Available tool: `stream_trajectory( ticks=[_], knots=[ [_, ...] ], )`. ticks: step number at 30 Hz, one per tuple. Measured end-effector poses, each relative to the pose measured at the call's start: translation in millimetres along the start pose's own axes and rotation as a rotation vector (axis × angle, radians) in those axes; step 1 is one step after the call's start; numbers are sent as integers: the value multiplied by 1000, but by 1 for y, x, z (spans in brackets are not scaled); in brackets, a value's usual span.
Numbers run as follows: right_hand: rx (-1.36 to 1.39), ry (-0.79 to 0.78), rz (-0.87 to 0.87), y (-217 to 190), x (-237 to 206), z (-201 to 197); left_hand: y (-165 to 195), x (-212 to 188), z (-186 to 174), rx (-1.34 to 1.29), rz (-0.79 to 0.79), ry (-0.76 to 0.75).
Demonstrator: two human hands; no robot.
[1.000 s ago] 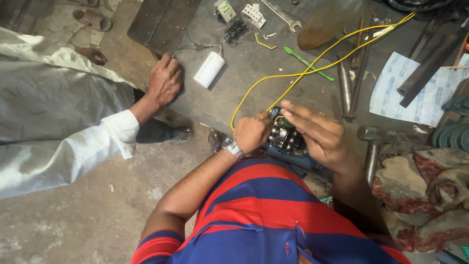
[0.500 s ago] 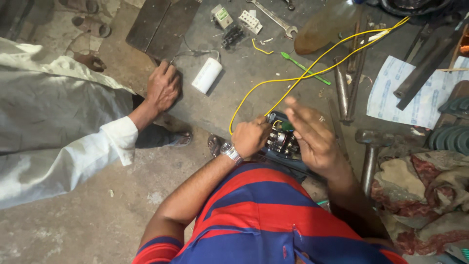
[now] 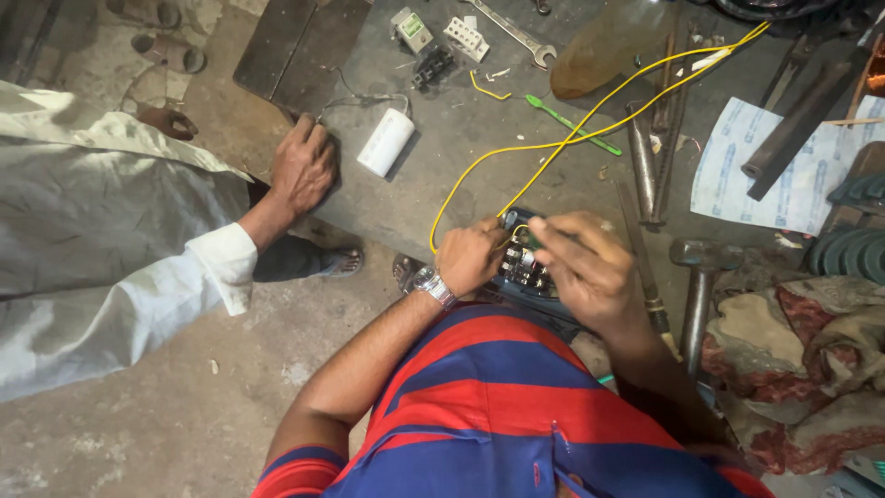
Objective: The person uses a green-handled screwdriver to tighten screws on a small electrical component inside a blue plastic housing. They connect yellow wires to the terminals and adjust the internal parts while another person stands nearby.
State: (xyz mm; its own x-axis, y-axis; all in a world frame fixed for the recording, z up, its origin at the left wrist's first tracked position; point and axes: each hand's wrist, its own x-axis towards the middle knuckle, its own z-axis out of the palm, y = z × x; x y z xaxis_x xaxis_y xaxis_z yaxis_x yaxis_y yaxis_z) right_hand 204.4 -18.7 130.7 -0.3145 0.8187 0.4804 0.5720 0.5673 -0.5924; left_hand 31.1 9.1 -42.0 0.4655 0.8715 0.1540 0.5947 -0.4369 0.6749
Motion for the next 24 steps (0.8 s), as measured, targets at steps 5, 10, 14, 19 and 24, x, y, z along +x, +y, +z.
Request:
stream_trajectory(
  ticks=[5, 10, 14, 19, 24],
  knots=[
    [81, -205, -229, 14, 16, -16, 2, -1, -2, 35, 21, 7],
    [127, -201, -153, 11, 17, -21, 2, -1, -1, 28, 11, 13],
    [44, 107, 42, -3, 6, -1, 1, 1, -2, 41, 8, -19],
    [3, 143, 42, 5, 0, 4, 3, 0, -3, 26, 28, 14],
    [460, -165, 29, 35, 10, -8, 1, 1, -1, 31, 36, 23]
  ],
)
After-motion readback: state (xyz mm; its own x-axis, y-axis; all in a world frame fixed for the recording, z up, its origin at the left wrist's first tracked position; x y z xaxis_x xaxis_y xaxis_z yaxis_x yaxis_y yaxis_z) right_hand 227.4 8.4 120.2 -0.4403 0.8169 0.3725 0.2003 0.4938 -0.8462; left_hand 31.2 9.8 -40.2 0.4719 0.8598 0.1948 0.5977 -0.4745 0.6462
